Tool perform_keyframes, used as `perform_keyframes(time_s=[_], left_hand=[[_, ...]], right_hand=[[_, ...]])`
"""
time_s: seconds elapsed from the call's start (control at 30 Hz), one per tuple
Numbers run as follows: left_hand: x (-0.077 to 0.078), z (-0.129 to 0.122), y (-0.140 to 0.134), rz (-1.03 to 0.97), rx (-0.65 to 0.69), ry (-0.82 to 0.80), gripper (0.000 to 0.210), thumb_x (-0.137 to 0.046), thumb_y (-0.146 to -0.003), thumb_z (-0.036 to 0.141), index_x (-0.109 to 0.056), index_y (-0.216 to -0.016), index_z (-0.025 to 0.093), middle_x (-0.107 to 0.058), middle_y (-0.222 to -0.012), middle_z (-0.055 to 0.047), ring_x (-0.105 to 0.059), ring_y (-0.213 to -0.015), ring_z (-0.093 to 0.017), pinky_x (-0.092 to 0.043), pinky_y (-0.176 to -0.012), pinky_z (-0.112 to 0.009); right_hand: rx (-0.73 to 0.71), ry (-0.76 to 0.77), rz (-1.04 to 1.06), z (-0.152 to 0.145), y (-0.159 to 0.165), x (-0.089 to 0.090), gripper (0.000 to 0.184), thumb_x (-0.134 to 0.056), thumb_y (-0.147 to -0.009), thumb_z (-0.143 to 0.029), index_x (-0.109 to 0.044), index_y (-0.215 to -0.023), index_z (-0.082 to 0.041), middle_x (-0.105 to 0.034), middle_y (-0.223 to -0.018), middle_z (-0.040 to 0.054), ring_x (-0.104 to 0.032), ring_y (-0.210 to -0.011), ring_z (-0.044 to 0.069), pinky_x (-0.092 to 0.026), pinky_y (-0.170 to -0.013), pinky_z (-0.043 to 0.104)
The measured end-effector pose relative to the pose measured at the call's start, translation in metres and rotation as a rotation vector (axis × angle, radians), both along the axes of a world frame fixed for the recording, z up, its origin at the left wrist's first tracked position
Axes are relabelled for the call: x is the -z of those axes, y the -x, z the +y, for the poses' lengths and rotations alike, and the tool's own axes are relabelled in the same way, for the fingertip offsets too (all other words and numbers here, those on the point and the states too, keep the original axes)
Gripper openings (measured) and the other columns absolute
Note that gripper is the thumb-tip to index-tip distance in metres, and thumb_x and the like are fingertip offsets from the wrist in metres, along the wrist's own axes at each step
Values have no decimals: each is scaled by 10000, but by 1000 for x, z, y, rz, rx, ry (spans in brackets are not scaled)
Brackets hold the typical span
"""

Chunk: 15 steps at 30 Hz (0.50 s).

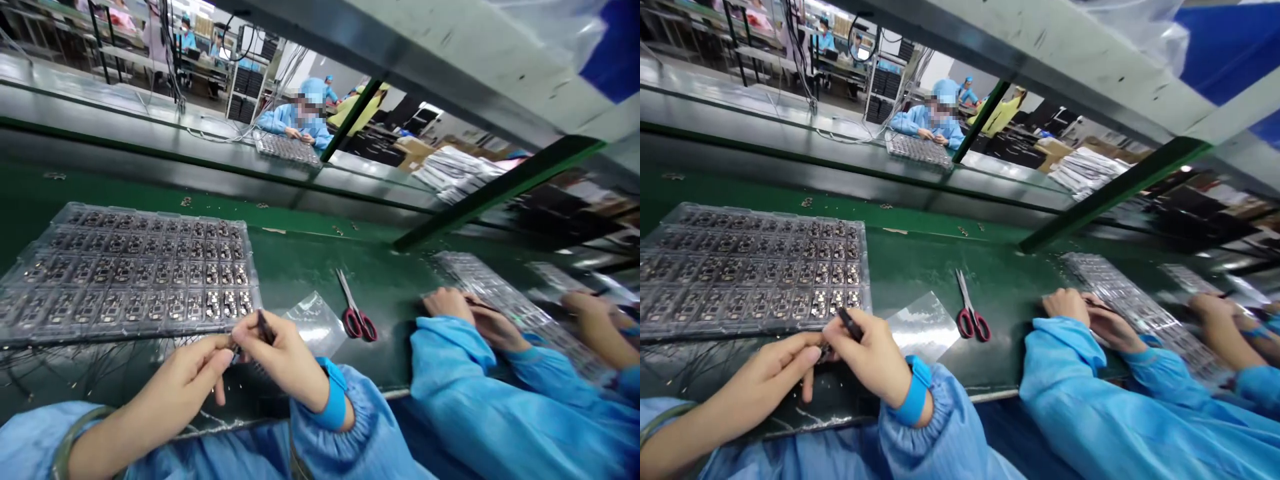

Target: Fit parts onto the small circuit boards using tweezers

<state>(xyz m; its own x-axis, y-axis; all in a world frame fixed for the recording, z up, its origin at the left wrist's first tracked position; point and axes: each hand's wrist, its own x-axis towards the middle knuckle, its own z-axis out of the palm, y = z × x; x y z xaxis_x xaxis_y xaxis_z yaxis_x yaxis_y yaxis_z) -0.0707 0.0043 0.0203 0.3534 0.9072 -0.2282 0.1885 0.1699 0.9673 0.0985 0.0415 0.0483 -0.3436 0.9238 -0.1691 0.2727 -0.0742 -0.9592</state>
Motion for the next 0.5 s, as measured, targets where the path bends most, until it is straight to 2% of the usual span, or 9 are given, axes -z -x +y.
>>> perform_keyframes(time_s=[0.07, 0.2, 0.33, 0.5], left_hand=[[1, 2, -3, -18, -69, 16, 380, -431, -940, 453, -617, -1114, 171, -583, -536, 18, -537, -541, -146, -417, -590, -244], [3, 4, -6, -112, -139, 94, 349, -494, -894, 484, -603, -966, 160, -633, -733, -15, -411, -443, -68, -332, -456, -203], [6, 5, -12, -150, -146, 143, 321, -553, -858, 479, -574, -813, 162, -556, -656, 15, -323, -426, -46, -215, -393, -183], [4, 8, -15, -174, -197, 171, 310, -604, -816, 464, -586, -862, 158, -566, -660, 12, -318, -405, -39, -217, -378, -182]], right_hand=[[145, -40, 45, -5, -5, 12, 203, -623, -822, -374, -609, -755, -182, -563, -577, -46, -541, -534, 95, -443, -558, 219], [336, -135, 61, -16, -7, 25, 227, -611, -830, -411, -624, -779, -190, -563, -552, -39, -537, -525, 107, -445, -551, 229], [442, -203, 63, -25, -1, 32, 199, -607, -836, -391, -635, -779, -202, -579, -553, -33, -559, -522, 116, -469, -549, 232], [486, -221, 80, -24, 2, 36, 173, -612, -832, -369, -635, -768, -210, -604, -556, -22, -579, -514, 128, -494, -538, 240]])
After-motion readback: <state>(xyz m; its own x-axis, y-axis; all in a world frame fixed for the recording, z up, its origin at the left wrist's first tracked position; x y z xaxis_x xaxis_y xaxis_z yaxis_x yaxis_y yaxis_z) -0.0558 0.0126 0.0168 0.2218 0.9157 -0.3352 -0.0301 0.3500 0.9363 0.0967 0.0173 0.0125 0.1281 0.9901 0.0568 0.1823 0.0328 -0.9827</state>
